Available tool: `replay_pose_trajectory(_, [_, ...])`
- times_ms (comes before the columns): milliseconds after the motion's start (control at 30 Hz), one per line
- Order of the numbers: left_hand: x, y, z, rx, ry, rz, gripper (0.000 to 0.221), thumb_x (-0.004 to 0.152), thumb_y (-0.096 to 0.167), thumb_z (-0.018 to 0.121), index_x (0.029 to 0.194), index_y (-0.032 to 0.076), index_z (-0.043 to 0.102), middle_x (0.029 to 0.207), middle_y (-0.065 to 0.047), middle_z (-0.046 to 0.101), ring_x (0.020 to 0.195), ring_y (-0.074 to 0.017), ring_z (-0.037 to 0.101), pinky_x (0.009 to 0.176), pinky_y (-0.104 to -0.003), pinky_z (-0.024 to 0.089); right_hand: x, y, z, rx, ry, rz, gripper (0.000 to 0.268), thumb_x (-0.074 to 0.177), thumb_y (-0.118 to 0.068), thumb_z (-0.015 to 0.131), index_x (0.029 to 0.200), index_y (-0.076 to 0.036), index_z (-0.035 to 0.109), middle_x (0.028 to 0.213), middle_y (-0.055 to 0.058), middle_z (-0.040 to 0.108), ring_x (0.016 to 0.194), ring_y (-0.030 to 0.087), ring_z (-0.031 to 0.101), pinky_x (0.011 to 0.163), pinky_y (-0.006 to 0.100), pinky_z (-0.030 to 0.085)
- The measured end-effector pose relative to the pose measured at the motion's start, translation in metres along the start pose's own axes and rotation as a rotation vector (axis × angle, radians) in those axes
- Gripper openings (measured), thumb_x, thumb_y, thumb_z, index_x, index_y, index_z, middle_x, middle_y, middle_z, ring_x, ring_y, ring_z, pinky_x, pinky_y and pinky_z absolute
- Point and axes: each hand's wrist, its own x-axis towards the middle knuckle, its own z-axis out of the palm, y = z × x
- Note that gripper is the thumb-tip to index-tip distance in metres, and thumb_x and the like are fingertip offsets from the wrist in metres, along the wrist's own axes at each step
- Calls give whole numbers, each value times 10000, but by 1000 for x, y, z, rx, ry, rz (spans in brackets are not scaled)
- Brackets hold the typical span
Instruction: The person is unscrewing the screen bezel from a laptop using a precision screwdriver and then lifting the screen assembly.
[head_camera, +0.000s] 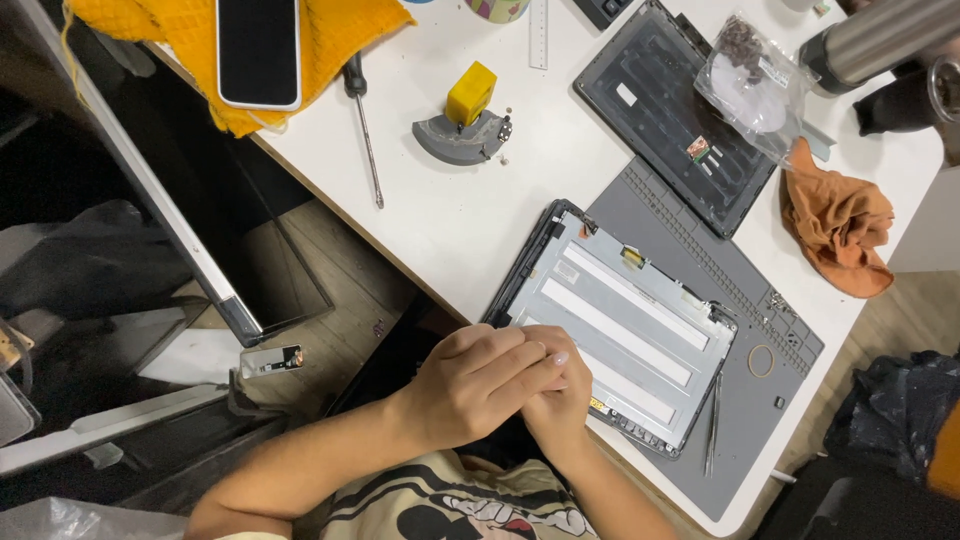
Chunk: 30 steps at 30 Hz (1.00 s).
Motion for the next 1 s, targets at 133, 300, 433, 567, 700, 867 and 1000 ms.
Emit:
replay_pose_trajectory(133, [0,4,6,35,17,14,185,1049,22,612,1106,71,781,963,-28,668,904,-192,625,867,-322,506,-3,0,0,-32,75,-90,59,995,-90,621,970,-98,673,986,83,728,876,210,714,780,320,586])
replay_pose_trajectory(300, [19,2,-3,6,63,21,166,1043,167,762,900,84,765,856,21,636,1001,-137,664,846,-249,487,8,11,-18,64,-199,-157,251,979,33,501,1112,9,713,1074,140,772,918,256,769,772,318,624])
replay_pose_trajectory(433, [7,-2,11,-55,107,-10,117,1024,169,704,1052,92,787,877,-30,638,895,-193,632,844,-303,494,27,41,-28,225,-284,-234,105,945,-96,676,933,-62,775,689,55,739,534,235,649,548,350,584])
replay_pose_trajectory(567, [12,-5,8,-156,77,-47,122,1044,147,673,1065,92,780,996,-43,711,983,-205,671,877,-310,510,15,73,-28,248,-369,-207,97,906,-53,665,893,-78,757,669,66,716,543,220,601,526,354,550])
replay_pose_trajectory(700, [0,-5,16,-181,81,-76,116,1048,152,680,1014,95,775,967,-47,717,974,-229,705,888,-337,559,28,14,-15,136,-132,-154,210,896,-134,787,1039,-48,660,931,128,742,790,245,685,687,418,593])
replay_pose_trajectory(867, [5,-1,15,-166,94,-74,111,1030,106,690,944,124,758,918,-26,667,913,-205,670,835,-316,533,1,46,-5,71,54,-195,204,915,-151,825,877,-77,638,789,68,680,647,191,585,609,328,521])
replay_pose_trajectory(1000, [10,1,14,-137,130,-80,140,1022,99,697,895,136,742,881,-22,637,875,-200,651,812,-322,526,9,41,-10,65,-18,-245,139,922,-119,799,851,-81,685,747,52,676,585,180,567,570,282,501])
